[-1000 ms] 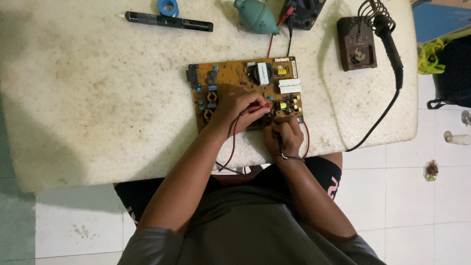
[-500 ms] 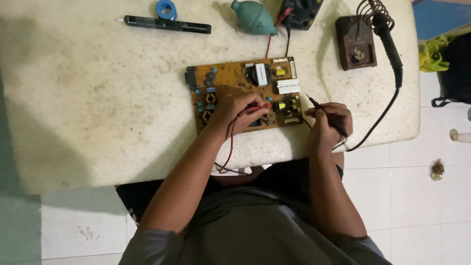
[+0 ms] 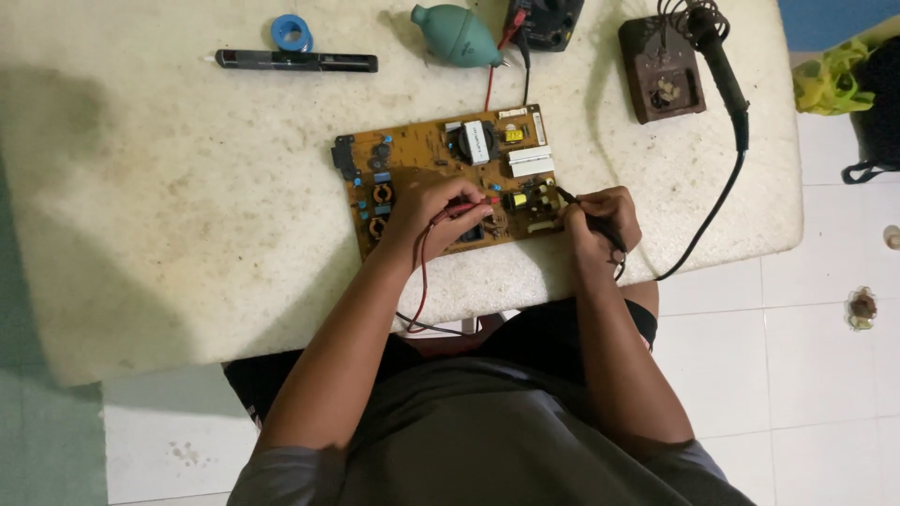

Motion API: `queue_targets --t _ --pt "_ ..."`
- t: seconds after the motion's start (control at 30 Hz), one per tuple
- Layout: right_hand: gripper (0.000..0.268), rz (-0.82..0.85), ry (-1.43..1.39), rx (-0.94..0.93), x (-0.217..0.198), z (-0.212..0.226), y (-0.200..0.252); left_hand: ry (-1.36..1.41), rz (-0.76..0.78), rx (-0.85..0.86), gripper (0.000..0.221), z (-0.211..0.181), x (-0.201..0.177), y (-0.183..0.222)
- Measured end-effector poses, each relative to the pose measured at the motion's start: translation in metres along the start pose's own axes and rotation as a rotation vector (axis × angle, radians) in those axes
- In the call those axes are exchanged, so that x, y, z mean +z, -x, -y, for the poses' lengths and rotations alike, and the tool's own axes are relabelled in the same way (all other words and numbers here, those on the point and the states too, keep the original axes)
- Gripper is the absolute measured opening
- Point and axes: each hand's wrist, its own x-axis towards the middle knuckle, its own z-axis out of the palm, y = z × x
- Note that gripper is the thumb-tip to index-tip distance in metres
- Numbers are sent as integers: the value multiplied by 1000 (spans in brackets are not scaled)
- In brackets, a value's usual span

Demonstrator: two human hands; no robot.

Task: Testing electronic components on a circuit board using a digital multimeter.

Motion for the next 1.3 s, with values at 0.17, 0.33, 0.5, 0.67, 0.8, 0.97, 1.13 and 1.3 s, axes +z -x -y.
queue_targets --t 0.17,0.33,0.5,0.67,0.8,0.97,1.13,1.3 --pt "22 18 -3 -20 -2 -7 1 5 5 -16 12 -1 0 -1" --pt "21 7 58 -41 2 -1 -1 31 -38 -8 11 -5 1 -1" --pt "20 3 61 -55 3 0 0 26 -48 -24 13 -6 1 -1" --pt "20 15 66 -83 1 -1 0 110 -96 -47 13 -22 11 -6" --pt "21 24 90 -109 1 0 -2 258 -165 -37 14 -9 48 -11" --pt "20 24 66 -100 1 -2 -2 146 -146 6 15 -18 48 -23" --pt "19 32 88 -109 0 -5 3 131 -120 1 14 -34 40 -25" --pt "20 26 102 -115 0 -5 3 6 -79 44 14 -38 45 -27"
